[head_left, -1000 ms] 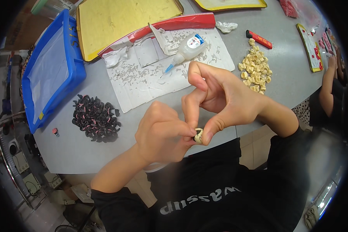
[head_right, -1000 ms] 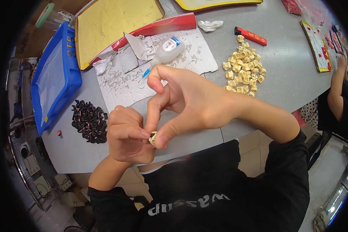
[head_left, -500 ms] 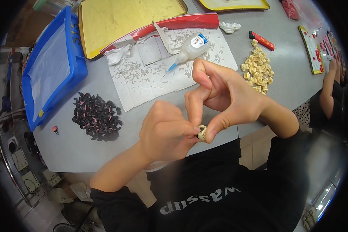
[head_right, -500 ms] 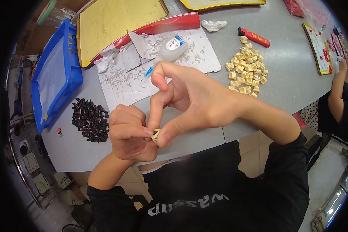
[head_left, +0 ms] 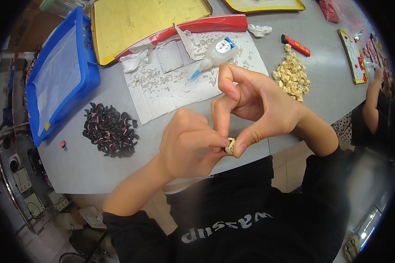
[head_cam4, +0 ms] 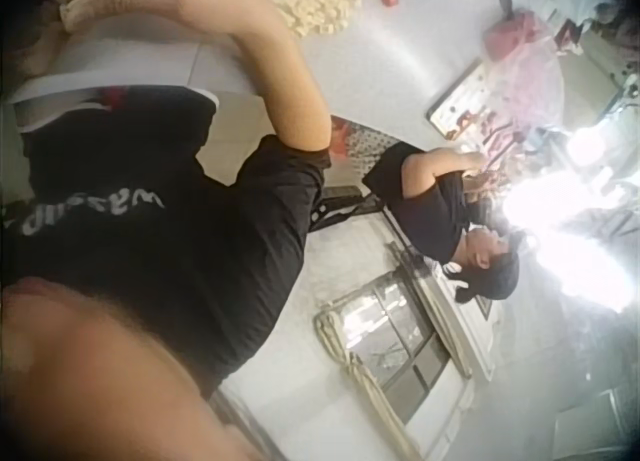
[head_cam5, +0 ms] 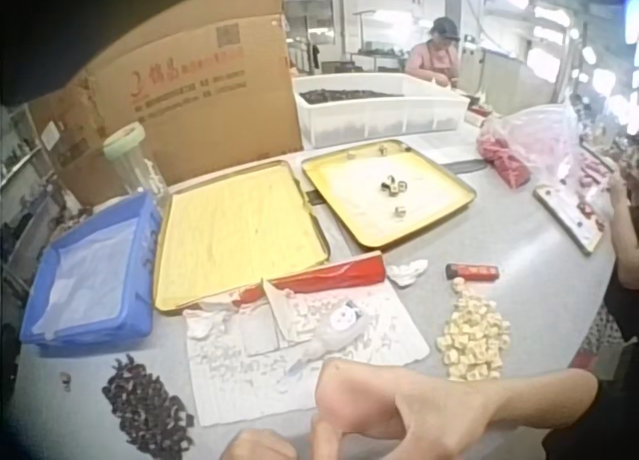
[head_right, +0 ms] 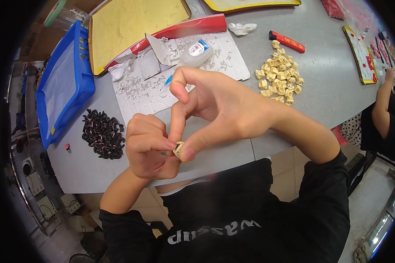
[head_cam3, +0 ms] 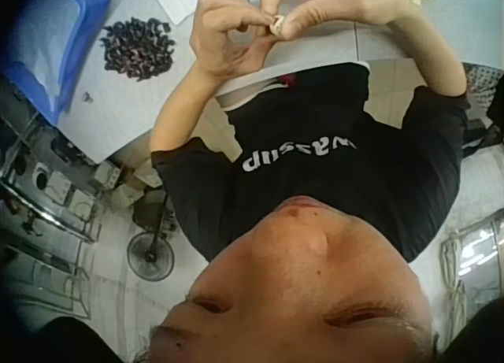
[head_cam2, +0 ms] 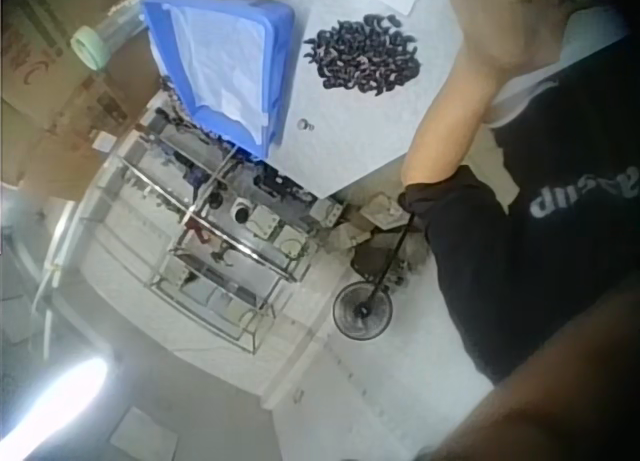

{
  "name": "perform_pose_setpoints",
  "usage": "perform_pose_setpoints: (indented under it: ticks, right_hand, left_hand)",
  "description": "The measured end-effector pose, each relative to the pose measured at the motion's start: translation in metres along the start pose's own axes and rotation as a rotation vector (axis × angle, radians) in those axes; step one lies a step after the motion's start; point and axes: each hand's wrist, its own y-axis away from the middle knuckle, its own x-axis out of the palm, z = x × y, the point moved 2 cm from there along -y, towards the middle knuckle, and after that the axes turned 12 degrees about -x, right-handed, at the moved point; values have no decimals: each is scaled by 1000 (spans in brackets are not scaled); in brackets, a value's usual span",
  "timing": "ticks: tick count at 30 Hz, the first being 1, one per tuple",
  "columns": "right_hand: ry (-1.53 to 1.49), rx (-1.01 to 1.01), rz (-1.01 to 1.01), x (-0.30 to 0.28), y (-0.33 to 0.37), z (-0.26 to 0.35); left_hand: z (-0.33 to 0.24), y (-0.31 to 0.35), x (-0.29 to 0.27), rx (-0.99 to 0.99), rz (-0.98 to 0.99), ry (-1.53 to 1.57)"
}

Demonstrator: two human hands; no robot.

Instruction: Assembling small plastic toy components by applying glue and joining parts together.

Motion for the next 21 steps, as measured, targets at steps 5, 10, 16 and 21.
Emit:
perform_pose_setpoints:
  ticks: [5,10,16,21]
  right_hand:
    - [20,-7,12,0,-1,0]
    - [44,-5,14,-3,-1,-1]
    - [-9,-22,-36,-5,1,-5]
    - [317,-221,-80,-14,-3,0]
  left_hand:
    - [0,1,2,-43,15,59]
    - [-3,0,-1,-94,105,-51]
    - [5,1,3,-117,25,115]
    - [21,-2,1,-339,-16,448]
